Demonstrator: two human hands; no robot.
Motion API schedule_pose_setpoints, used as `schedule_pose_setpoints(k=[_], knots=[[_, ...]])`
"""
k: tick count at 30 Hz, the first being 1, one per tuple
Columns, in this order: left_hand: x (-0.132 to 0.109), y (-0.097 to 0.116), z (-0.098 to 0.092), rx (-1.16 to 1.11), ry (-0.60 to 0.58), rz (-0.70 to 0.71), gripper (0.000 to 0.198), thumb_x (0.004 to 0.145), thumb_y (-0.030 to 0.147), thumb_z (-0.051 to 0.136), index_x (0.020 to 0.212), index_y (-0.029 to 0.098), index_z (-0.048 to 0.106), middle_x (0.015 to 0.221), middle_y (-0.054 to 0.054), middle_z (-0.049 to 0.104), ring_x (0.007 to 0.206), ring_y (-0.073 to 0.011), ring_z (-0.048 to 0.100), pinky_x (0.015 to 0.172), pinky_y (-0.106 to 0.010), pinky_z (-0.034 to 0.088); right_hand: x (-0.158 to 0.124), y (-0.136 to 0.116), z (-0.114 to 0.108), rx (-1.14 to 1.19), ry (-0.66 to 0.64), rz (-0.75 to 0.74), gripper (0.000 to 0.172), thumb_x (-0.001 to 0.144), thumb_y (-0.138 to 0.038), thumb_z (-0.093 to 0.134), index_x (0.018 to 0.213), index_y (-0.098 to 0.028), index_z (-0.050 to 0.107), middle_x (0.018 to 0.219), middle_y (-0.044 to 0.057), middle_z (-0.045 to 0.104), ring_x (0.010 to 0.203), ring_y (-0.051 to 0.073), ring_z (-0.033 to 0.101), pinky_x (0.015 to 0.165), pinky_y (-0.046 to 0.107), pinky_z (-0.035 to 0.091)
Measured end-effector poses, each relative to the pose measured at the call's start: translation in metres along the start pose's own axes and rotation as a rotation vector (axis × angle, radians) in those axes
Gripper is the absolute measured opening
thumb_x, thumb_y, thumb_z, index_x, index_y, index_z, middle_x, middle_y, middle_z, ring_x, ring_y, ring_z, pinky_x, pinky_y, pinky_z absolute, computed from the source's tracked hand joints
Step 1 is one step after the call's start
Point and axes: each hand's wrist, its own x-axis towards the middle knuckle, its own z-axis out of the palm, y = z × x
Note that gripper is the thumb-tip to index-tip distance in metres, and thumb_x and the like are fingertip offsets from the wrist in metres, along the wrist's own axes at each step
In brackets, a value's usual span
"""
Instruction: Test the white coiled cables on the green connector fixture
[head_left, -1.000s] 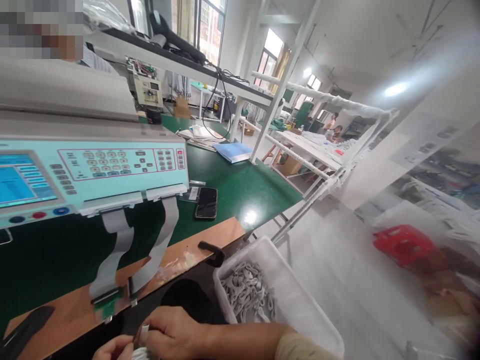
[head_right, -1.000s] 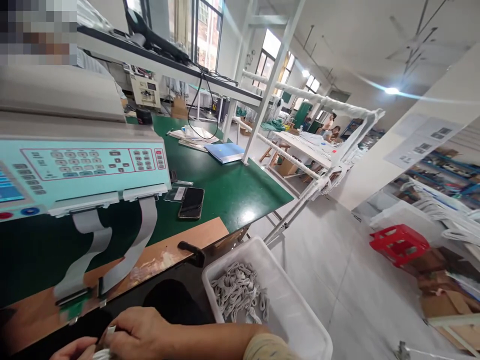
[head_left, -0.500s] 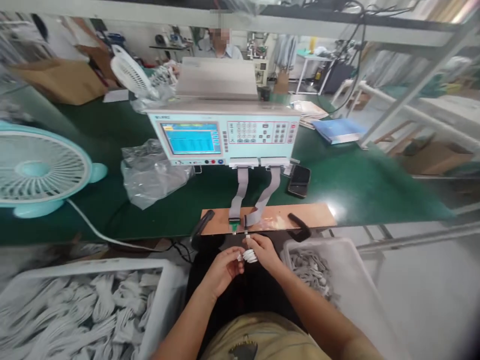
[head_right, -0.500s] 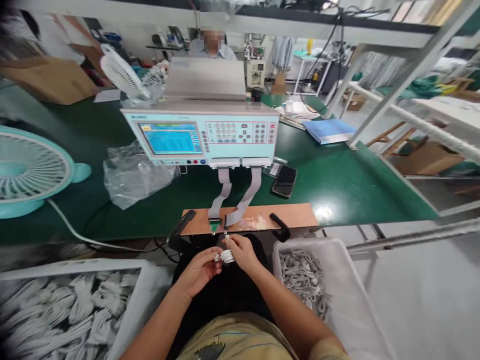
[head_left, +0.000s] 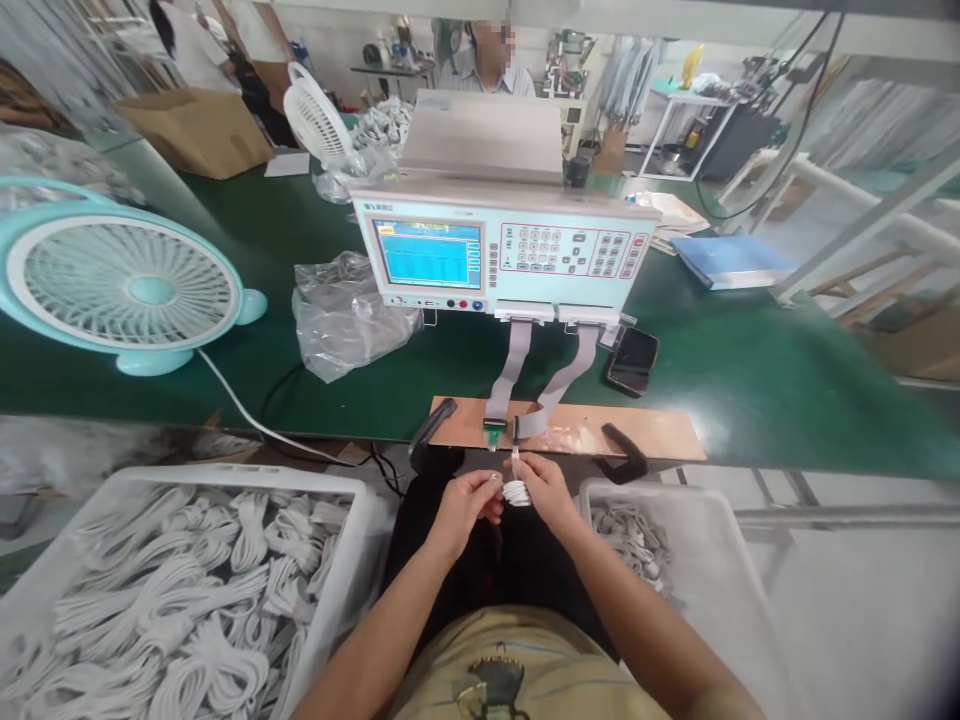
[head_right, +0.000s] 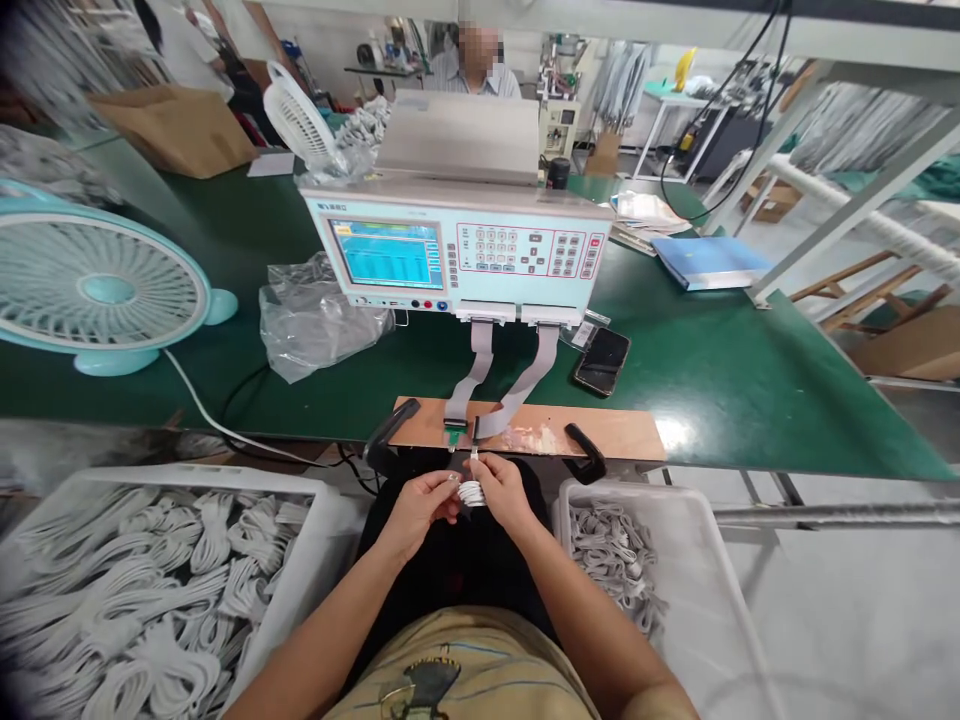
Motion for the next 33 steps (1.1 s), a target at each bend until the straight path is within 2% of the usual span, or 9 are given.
schedule_pose_setpoints(k=[3,6,8,10,14,17,22,26,33], knots=[[0.001,0.004,-0.005,0.258,-0.042,0.141,0.029,0.074,0.041,0.056,0.073,0.013,0.061,0.058,0.000,0.057,0.048,-0.0102,0.051,0.046,-0.022,0.043,0.001,-0.003,0.003,0.083,0.009,0.079,0.027,0.070,-0.040,0.062,0.071,-0.014,0.066,0.052,-0.002,0.052,0.047,0.009,0.043,0.045,0.022,0.032],[0.003,0.013,-0.010,0.417,-0.131,0.287,0.028,0.080,0.038,0.049,0.071,0.014,0.062,0.065,-0.002,0.058,0.060,-0.0120,0.053,0.056,-0.023,0.043,0.003,-0.003,0.007,0.206,0.054,0.159,0.029,0.066,-0.042,0.066,0.069,-0.013,0.066,0.052,-0.002,0.055,0.046,0.009,0.043,0.046,0.022,0.033],[0.006,0.017,-0.009,0.440,-0.123,0.385,0.027,0.080,0.034,0.049,0.071,0.014,0.064,0.077,-0.004,0.061,0.072,-0.0147,0.055,0.065,-0.024,0.043,0.004,-0.002,0.009,0.288,0.072,0.178,0.028,0.064,-0.041,0.068,0.066,-0.013,0.065,0.052,-0.001,0.056,0.046,0.009,0.044,0.048,0.023,0.034],[0.010,0.017,-0.006,0.406,-0.063,0.442,0.026,0.080,0.032,0.049,0.068,0.014,0.064,0.083,-0.005,0.062,0.079,-0.0166,0.055,0.070,-0.025,0.042,0.005,-0.001,0.009,0.329,0.058,0.173,0.028,0.064,-0.041,0.068,0.064,-0.014,0.065,0.053,-0.001,0.057,0.047,0.009,0.044,0.050,0.023,0.035],[0.019,0.010,0.002,0.357,0.080,0.431,0.029,0.078,0.031,0.050,0.056,0.015,0.056,0.062,0.000,0.054,0.063,-0.0126,0.049,0.061,-0.023,0.038,0.006,0.002,0.007,0.324,0.008,0.142,0.025,0.067,-0.040,0.067,0.066,-0.015,0.066,0.056,-0.001,0.060,0.051,0.010,0.047,0.053,0.022,0.037],[0.022,0.005,0.003,0.344,0.145,0.410,0.029,0.077,0.033,0.050,0.055,0.015,0.055,0.056,0.002,0.050,0.058,-0.0114,0.046,0.059,-0.022,0.036,0.007,0.002,0.005,0.312,-0.009,0.148,0.023,0.068,-0.038,0.066,0.071,-0.016,0.069,0.058,0.000,0.062,0.053,0.011,0.049,0.055,0.023,0.038],[0.021,0.006,0.004,0.283,0.178,0.380,0.030,0.076,0.036,0.052,0.055,0.015,0.056,0.056,0.001,0.053,0.058,-0.0125,0.048,0.059,-0.023,0.037,0.008,0.004,0.005,0.290,-0.005,0.172,0.025,0.067,-0.040,0.067,0.075,-0.016,0.070,0.064,0.002,0.065,0.056,0.013,0.053,0.056,0.024,0.041],[0.021,0.008,0.005,0.266,0.161,0.384,0.028,0.075,0.034,0.053,0.054,0.015,0.056,0.057,0.001,0.053,0.059,-0.0129,0.050,0.060,-0.023,0.037,0.009,0.005,0.004,0.283,-0.002,0.191,0.028,0.067,-0.041,0.067,0.078,-0.016,0.070,0.067,0.003,0.067,0.057,0.014,0.054,0.057,0.024,0.041],[0.023,0.005,0.009,0.152,0.188,0.323,0.030,0.073,0.035,0.055,0.051,0.015,0.053,0.053,0.001,0.051,0.055,-0.0113,0.047,0.058,-0.023,0.037,0.008,0.001,0.003,0.298,-0.008,0.174,0.023,0.067,-0.038,0.068,0.075,-0.016,0.070,0.068,0.003,0.068,0.059,0.013,0.055,0.059,0.025,0.040]])
